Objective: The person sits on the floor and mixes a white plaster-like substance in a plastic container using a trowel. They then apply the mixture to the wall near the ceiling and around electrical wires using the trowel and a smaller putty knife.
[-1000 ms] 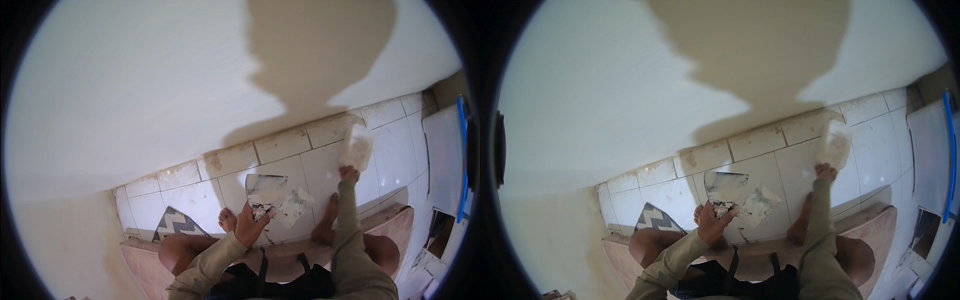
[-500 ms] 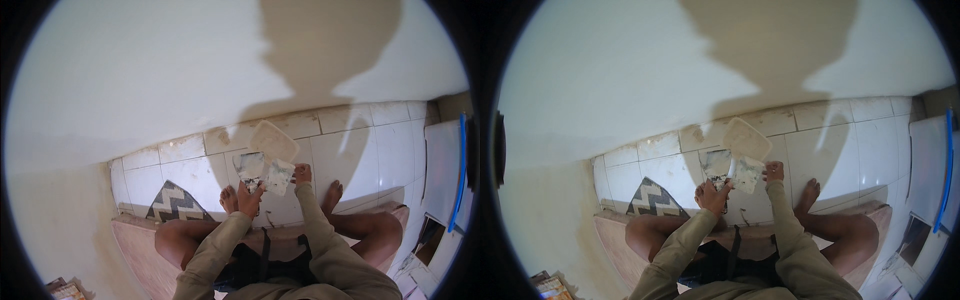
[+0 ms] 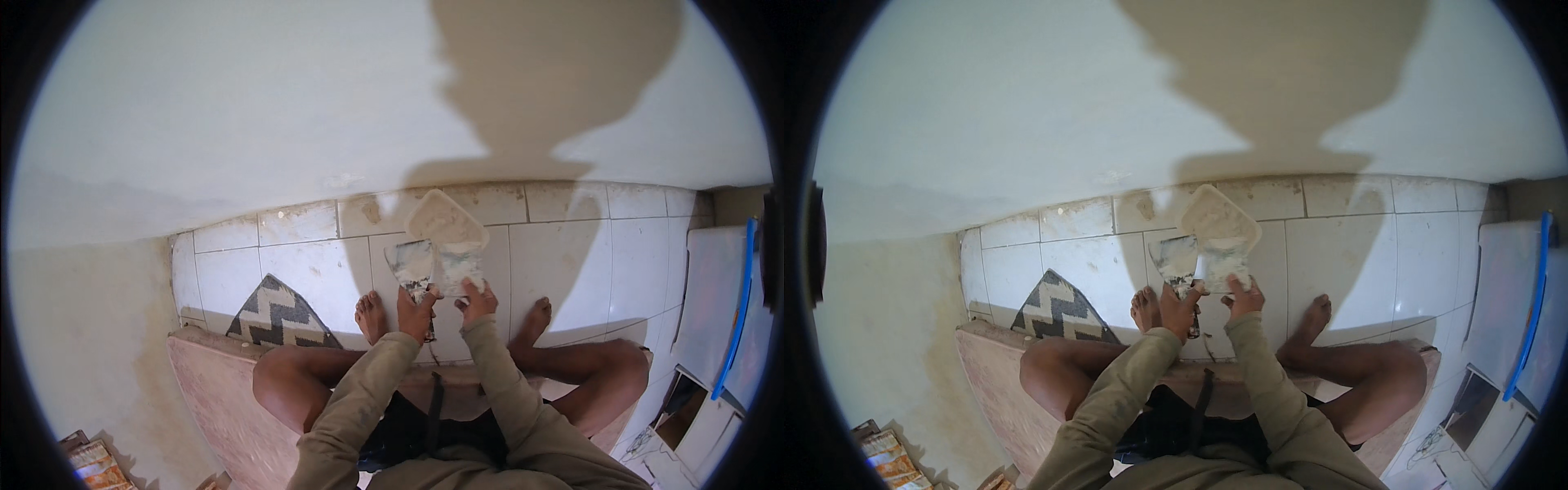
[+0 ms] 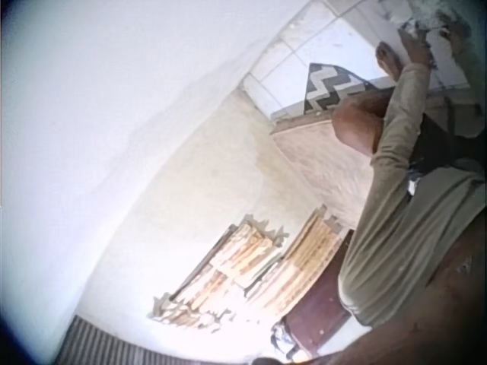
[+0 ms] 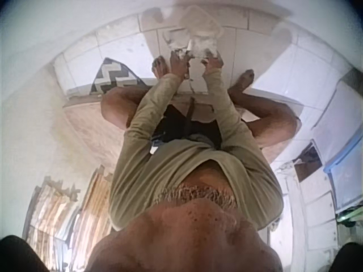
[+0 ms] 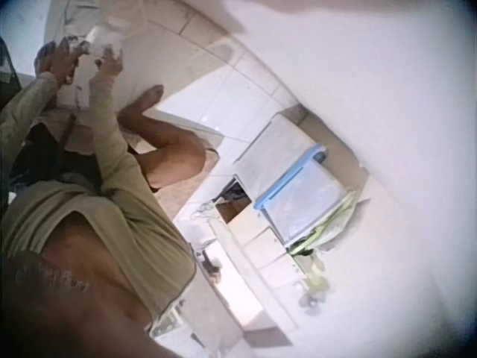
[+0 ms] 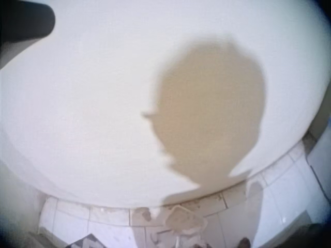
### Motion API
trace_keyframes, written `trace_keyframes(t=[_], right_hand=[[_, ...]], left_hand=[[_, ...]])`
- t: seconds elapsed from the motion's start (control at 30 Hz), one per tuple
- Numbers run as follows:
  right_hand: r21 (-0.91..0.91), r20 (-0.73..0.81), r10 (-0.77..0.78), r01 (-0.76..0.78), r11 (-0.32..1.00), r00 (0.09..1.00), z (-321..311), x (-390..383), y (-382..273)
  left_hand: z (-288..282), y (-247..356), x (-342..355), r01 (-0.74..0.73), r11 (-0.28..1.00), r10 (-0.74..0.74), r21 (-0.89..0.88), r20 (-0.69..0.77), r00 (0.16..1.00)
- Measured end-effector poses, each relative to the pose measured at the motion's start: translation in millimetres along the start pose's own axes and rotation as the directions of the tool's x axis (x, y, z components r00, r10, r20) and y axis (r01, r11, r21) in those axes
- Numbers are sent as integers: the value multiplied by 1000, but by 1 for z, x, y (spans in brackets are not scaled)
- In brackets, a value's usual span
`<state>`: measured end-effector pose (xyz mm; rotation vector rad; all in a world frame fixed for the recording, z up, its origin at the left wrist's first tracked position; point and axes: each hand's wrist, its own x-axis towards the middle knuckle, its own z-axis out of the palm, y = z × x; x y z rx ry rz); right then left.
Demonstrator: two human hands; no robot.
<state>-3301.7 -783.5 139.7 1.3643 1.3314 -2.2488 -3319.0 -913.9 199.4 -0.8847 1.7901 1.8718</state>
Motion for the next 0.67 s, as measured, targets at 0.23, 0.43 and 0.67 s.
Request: trace_keyframes(t=[0.23,0.43,0.67], right_hand=[[-822,271,-559,491,289,784,-19,87,-44],[-819,574,-258,554,-150,777,60,106,-90],[-881,355,42,349,-319,934,98,169,-61]], left_hand=[[-14,44,13,30,901,37,433,-145,989],[-13,-55,112,-389,913,406,119,-210,889],[14,-75,128,-257,865,208,-430,-160,965]])
